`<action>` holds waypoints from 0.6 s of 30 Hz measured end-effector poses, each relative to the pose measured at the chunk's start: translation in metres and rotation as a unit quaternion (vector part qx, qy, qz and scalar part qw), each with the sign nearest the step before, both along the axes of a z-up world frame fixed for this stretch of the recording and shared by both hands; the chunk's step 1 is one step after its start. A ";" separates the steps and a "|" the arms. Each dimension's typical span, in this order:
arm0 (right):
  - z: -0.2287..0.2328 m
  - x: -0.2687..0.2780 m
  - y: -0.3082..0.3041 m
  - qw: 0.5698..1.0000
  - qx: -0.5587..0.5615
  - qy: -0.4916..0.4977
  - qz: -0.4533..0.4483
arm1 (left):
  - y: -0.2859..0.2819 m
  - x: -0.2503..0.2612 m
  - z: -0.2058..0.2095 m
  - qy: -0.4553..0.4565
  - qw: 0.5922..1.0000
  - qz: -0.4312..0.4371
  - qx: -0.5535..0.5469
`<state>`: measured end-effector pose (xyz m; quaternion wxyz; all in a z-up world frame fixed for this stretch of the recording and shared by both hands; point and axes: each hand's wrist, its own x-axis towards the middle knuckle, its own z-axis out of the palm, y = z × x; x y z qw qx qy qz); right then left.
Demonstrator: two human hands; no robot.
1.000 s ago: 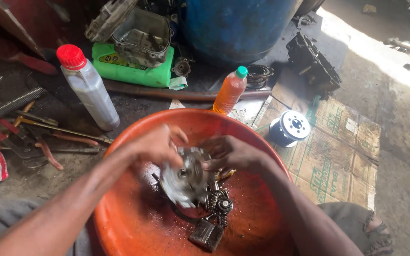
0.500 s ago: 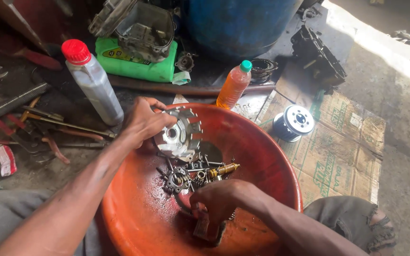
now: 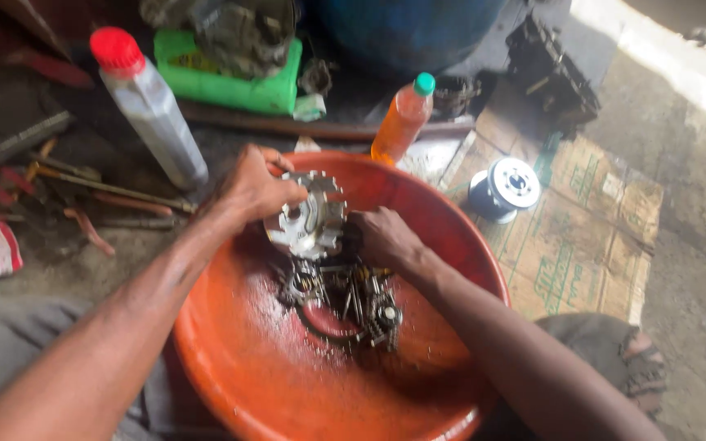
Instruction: The person pours liquid from a plastic bottle onto motorcycle clutch parts, then cleans and fits the metal components, gears, and springs together by hand in a basin.
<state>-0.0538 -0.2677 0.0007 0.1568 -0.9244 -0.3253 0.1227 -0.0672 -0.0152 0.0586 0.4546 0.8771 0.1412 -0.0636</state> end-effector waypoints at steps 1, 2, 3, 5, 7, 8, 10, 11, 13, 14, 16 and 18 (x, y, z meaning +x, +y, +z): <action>0.001 0.003 0.001 0.999 -0.029 0.035 -0.005 | 0.001 0.003 -0.001 0.003 1.000 -0.005 0.007; 0.004 0.004 -0.001 0.997 -0.050 0.054 0.011 | 0.000 0.002 -0.005 -0.001 1.000 -0.011 0.010; 0.009 0.007 -0.005 0.995 -0.069 0.072 0.027 | -0.001 0.003 -0.006 -0.008 1.000 -0.017 0.015; 0.018 0.010 -0.005 0.994 -0.089 0.071 0.002 | -0.001 0.007 -0.004 -0.023 0.999 -0.027 0.028; 0.023 -0.003 -0.007 0.992 -0.091 0.046 -0.075 | -0.004 -0.002 -0.004 -0.025 0.998 -0.033 0.042; 0.025 -0.009 -0.006 0.991 -0.101 0.052 -0.069 | -0.005 -0.006 -0.003 -0.016 0.998 -0.033 0.044; 0.029 -0.011 -0.001 0.989 -0.119 0.057 -0.062 | -0.006 -0.003 0.003 -0.004 0.998 -0.040 0.051; 0.030 -0.011 -0.001 0.988 -0.121 0.068 -0.071 | -0.007 -0.005 0.004 0.001 0.998 -0.040 0.042; 0.030 -0.008 -0.002 0.984 -0.126 0.088 -0.088 | -0.005 -0.007 0.003 0.008 0.999 -0.037 0.021; 0.028 -0.007 -0.006 0.986 -0.125 0.058 -0.094 | -0.007 -0.007 0.000 0.000 0.999 -0.039 0.020; 0.023 -0.006 -0.007 0.988 -0.112 -0.002 -0.105 | -0.005 -0.006 -0.004 -0.017 0.999 -0.041 0.028; 0.019 -0.009 -0.005 0.992 -0.107 0.035 -0.060 | -0.004 -0.009 -0.008 0.019 0.998 -0.060 0.008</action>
